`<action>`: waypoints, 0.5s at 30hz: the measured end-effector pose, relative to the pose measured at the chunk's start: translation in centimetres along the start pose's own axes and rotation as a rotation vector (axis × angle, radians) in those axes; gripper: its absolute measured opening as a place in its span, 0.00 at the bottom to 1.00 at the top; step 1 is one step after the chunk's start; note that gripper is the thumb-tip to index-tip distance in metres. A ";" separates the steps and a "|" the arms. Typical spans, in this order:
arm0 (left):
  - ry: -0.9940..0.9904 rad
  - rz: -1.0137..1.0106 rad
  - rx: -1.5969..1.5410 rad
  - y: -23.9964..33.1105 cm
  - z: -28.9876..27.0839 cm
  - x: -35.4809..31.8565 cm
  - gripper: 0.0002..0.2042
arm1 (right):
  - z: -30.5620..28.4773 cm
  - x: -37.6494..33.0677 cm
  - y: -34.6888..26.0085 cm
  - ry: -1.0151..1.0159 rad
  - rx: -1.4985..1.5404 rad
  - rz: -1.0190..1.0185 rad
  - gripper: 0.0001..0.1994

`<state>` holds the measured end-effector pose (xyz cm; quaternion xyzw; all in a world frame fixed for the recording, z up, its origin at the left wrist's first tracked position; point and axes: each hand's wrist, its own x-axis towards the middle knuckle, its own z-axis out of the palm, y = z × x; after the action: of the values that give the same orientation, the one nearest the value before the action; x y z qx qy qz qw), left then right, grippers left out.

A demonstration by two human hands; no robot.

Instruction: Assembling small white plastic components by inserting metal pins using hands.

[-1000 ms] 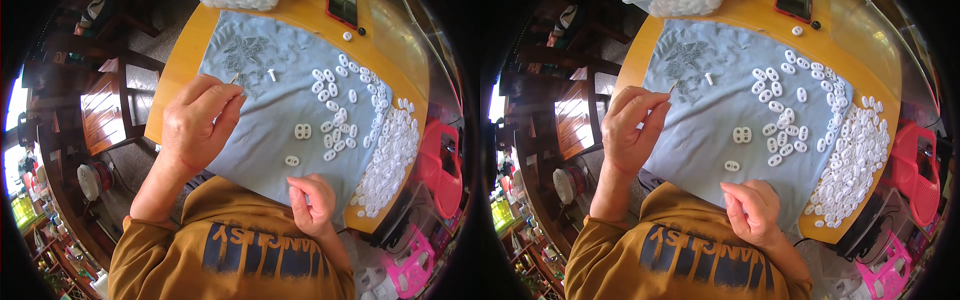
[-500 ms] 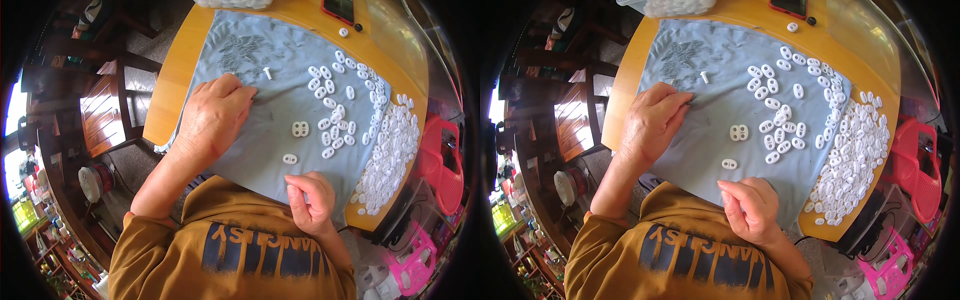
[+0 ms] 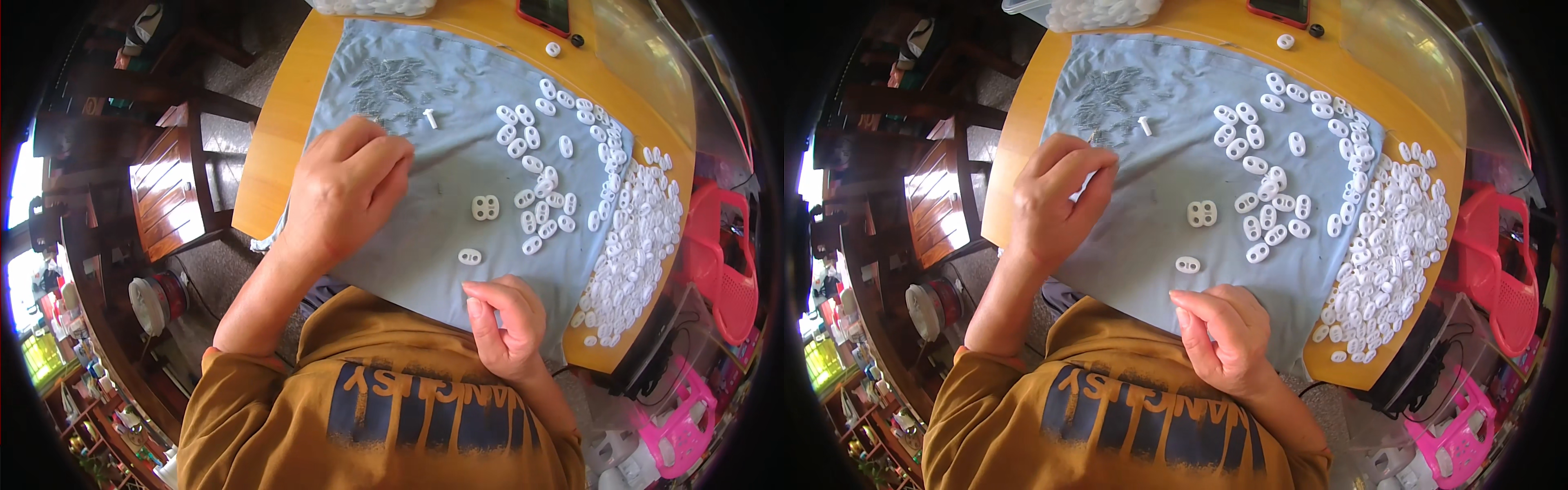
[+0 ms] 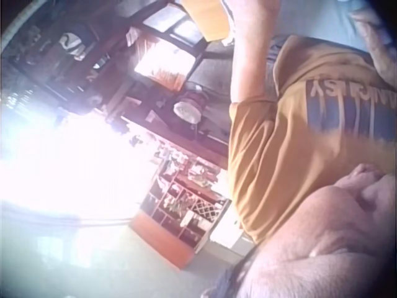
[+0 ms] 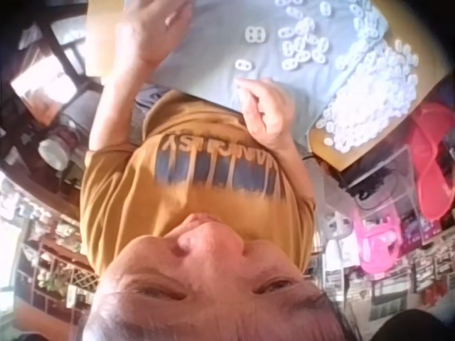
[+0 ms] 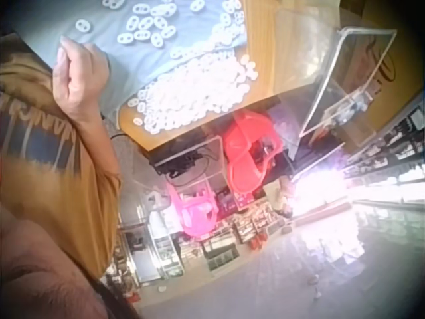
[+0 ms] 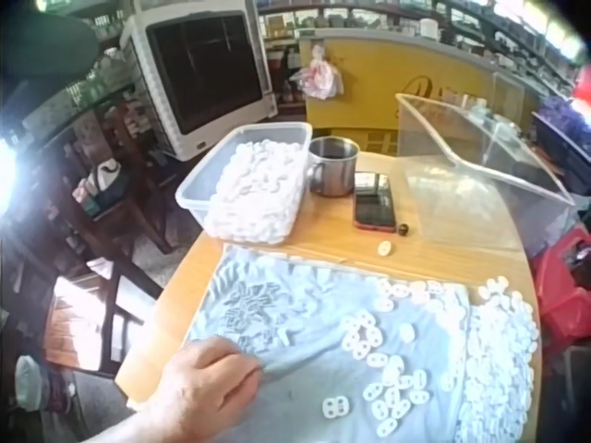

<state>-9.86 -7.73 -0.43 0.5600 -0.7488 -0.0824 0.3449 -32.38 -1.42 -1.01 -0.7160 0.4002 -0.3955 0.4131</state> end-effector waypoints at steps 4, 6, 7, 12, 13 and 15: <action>-0.168 -0.028 -0.338 4.0 -1.9 -0.8 0.11 | -0.6 -0.3 -1.0 0.009 0.183 0.216 0.07; -0.163 0.101 -0.504 5.0 -1.7 -1.8 0.14 | -0.9 -0.1 -2.0 -0.022 0.328 0.342 0.06; -0.171 0.140 -0.560 5.4 -1.5 -2.3 0.15 | -1.0 0.0 -2.5 -0.055 0.475 0.468 0.06; -0.178 0.183 -0.636 5.5 0.2 -3.4 0.16 | -1.2 0.0 -2.4 -0.092 0.991 0.713 0.07; -0.188 0.173 -0.658 5.4 0.3 -3.5 0.16 | -1.2 -0.1 -2.2 -0.072 1.046 0.738 0.07; -0.180 0.181 -0.663 5.3 0.6 -3.8 0.16 | -1.1 -0.3 -1.7 -0.062 1.120 0.725 0.07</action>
<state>-13.88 -2.57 0.20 0.3394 -0.7552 -0.3391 0.4466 -33.05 -0.89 0.91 -0.2247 0.3377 -0.3590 0.8406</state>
